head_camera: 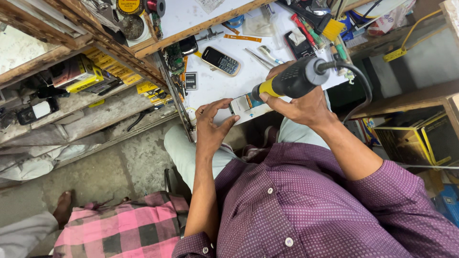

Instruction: The person holds a small mobile phone, wipes it with a cloth, and applies liquid from a syringe-like applicator onto a small board component on the workbench. They then use a hot air gun to heat the component while steadying it with the other hand.

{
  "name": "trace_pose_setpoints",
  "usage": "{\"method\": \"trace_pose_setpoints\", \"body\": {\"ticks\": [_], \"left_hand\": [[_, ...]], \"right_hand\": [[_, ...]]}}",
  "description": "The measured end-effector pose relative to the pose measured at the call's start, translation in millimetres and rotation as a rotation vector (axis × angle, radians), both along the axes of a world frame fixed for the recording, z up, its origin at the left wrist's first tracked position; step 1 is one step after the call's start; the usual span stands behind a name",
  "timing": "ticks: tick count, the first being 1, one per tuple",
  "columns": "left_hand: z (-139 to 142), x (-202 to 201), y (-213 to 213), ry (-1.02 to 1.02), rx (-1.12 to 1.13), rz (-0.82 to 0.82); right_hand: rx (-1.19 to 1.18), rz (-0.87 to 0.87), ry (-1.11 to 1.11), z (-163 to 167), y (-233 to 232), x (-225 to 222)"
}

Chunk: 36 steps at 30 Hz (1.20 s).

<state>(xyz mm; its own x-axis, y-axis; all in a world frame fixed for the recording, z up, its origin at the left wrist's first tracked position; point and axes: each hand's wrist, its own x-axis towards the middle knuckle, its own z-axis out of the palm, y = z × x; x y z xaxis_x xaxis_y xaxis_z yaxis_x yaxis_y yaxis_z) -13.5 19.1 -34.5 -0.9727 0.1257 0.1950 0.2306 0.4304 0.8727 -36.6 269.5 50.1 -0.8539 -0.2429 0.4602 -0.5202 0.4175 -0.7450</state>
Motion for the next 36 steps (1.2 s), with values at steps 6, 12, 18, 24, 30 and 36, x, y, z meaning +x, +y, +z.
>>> {"method": "trace_pose_setpoints", "body": {"ticks": [6, 12, 18, 24, 30, 36], "left_hand": [[-0.2, -0.2, 0.4, -0.009, -0.010, 0.014], [0.0, -0.3, 0.4, 0.001, -0.004, 0.012], [-1.8, -0.7, 0.9, 0.010, 0.002, 0.009], [-3.6, -0.7, -0.5, -0.005, -0.009, 0.012], [-3.7, -1.1, 0.5, -0.002, -0.011, 0.016], [-1.8, -0.4, 0.4, -0.007, 0.005, 0.011]], "right_hand": [[0.014, 0.005, -0.011, 1.0, 0.2, -0.1], [0.012, -0.005, -0.019, 1.1, -0.5, 0.0], [0.000, 0.004, -0.004, 1.5, 0.0, -1.1], [0.002, 0.006, -0.020, 1.4, -0.9, -0.6], [-0.020, 0.009, 0.006, -0.3, -1.7, -1.6], [-0.021, 0.008, -0.006, -1.2, -1.7, -1.8]]}}
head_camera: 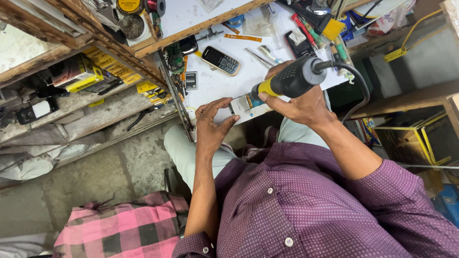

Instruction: The person holds a small mobile phone, wipes it with a cloth, and applies liquid from a syringe-like applicator onto a small board component on the workbench. They then use a hot air gun to heat the component while steadying it with the other hand.

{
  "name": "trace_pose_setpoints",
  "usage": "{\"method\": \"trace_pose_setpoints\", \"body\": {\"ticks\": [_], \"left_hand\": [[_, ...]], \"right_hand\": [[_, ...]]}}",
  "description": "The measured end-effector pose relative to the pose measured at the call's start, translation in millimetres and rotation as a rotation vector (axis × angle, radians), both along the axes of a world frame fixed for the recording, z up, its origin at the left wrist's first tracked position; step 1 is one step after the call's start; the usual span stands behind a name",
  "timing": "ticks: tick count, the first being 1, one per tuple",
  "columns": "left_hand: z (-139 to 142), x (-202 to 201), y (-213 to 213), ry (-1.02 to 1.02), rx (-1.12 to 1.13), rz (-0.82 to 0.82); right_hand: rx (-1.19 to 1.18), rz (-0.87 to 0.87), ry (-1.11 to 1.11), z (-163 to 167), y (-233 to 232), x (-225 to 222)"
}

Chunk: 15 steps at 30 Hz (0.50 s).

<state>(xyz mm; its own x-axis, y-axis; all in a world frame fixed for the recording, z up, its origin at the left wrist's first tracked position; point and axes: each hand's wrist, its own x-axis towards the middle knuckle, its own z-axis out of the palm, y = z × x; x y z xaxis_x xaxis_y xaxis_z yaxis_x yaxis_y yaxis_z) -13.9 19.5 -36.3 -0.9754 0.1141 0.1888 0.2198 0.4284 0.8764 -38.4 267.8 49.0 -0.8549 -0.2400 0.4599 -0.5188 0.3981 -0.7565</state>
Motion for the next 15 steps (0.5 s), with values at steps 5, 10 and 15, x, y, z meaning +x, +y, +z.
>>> {"method": "trace_pose_setpoints", "body": {"ticks": [5, 10, 15], "left_hand": [[1.0, 0.0, 0.2, -0.009, -0.007, 0.007], [0.2, -0.4, -0.3, 0.005, -0.005, -0.005], [-1.1, -0.5, -0.2, 0.008, 0.004, -0.005]], "right_hand": [[0.009, 0.012, 0.004, 1.1, 0.6, -0.2], [-0.003, 0.012, -0.002, 1.6, -0.7, -0.5], [0.005, 0.006, -0.007, 2.1, -0.7, -0.3]]}}
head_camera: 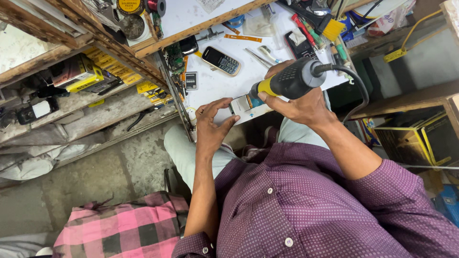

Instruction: The person holds a small mobile phone, wipes it with a cloth, and applies liquid from a syringe-like applicator onto a small board component on the workbench. They then use a hot air gun to heat the component while steadying it with the other hand.

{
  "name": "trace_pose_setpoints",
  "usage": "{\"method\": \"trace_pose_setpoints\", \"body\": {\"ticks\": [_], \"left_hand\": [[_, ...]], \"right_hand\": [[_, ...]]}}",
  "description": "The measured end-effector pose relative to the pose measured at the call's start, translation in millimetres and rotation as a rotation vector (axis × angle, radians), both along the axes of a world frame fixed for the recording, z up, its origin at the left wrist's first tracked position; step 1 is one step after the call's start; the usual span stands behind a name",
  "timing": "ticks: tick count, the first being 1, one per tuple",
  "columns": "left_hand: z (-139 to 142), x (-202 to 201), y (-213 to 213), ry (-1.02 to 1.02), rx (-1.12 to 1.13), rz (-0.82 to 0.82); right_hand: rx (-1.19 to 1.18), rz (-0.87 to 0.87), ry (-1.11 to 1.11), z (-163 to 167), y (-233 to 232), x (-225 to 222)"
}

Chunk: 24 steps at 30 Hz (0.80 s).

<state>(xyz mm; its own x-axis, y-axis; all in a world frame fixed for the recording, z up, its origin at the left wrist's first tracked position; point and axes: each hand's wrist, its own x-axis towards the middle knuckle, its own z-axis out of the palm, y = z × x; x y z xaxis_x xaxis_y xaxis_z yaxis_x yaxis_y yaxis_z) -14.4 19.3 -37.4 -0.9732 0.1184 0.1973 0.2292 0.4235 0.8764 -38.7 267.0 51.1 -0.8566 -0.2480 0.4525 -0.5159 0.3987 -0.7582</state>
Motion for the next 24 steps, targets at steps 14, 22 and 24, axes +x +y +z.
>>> {"method": "trace_pose_setpoints", "body": {"ticks": [14, 22, 24], "left_hand": [[1.5, 0.7, 0.3, -0.018, -0.018, 0.015], [2.6, 0.6, -0.4, -0.025, -0.038, 0.017], [2.3, 0.2, -0.2, -0.021, -0.046, 0.018]], "right_hand": [[0.090, -0.003, 0.058, 1.1, 0.9, 0.2], [0.008, 0.016, 0.049, -0.1, 1.5, 1.0], [0.024, 0.015, 0.061, -1.0, 2.0, 1.4]]}}
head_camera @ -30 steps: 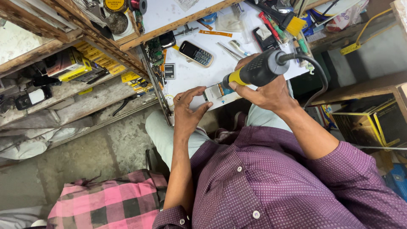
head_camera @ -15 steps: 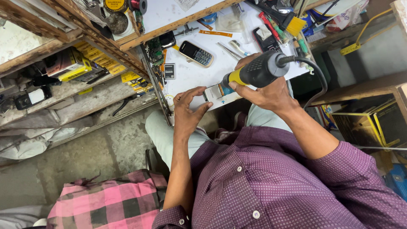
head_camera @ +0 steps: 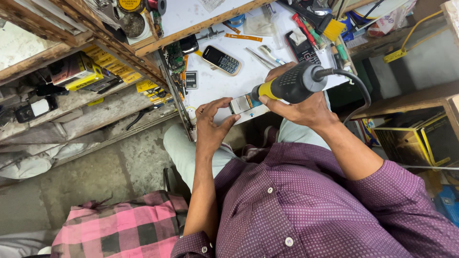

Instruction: The person holds a small mobile phone, wipes it with a cloth, and applies liquid from a syringe-like applicator onto a small board component on the workbench. They then use a hot air gun to heat the component while steadying it with the other hand.

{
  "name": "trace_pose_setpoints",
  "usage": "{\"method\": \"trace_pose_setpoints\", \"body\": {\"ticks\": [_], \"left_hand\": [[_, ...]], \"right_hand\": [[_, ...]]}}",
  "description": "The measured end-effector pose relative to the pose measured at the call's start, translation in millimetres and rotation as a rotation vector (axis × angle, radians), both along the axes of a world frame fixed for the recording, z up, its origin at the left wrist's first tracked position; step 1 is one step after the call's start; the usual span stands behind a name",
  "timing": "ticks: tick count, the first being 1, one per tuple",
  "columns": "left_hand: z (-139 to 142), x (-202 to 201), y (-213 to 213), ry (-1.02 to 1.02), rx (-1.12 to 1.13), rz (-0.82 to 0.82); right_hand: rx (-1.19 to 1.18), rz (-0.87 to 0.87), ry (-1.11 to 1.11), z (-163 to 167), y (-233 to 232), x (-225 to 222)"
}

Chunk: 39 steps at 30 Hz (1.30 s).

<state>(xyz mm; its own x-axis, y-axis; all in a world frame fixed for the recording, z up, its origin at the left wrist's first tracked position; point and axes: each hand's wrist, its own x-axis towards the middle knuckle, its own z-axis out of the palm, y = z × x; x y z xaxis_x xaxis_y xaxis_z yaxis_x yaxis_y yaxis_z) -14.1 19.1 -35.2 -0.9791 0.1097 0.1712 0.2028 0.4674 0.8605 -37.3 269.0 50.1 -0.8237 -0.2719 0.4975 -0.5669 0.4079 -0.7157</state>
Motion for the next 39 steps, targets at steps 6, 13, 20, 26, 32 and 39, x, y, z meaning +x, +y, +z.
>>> {"method": "trace_pose_setpoints", "body": {"ticks": [6, 13, 20, 26, 32, 39], "left_hand": [[-1.1, -0.3, -1.0, 0.026, 0.032, -0.022], [0.7, -1.0, -0.9, 0.033, 0.009, -0.011], [1.6, 0.0, -8.0, 0.076, 0.054, -0.007], [-0.5, -0.1, -14.7, 0.075, 0.071, -0.019], [-9.9, 1.4, -15.8, 0.087, 0.083, -0.004], [-16.7, 0.8, -16.9, 0.100, 0.089, -0.019]], "right_hand": [[-0.038, 0.000, -0.018, -2.9, -1.2, 3.0], [0.057, 0.031, 0.059, -3.9, 0.8, 6.2], [-0.081, 0.111, 0.003, -9.9, -4.5, 9.8], [0.060, 0.075, 0.061, -18.8, -2.2, 8.4], [-0.045, 0.102, -0.068, -28.1, 0.2, 9.0], [-0.014, 0.111, -0.021, -27.0, 1.6, 5.1]]}}
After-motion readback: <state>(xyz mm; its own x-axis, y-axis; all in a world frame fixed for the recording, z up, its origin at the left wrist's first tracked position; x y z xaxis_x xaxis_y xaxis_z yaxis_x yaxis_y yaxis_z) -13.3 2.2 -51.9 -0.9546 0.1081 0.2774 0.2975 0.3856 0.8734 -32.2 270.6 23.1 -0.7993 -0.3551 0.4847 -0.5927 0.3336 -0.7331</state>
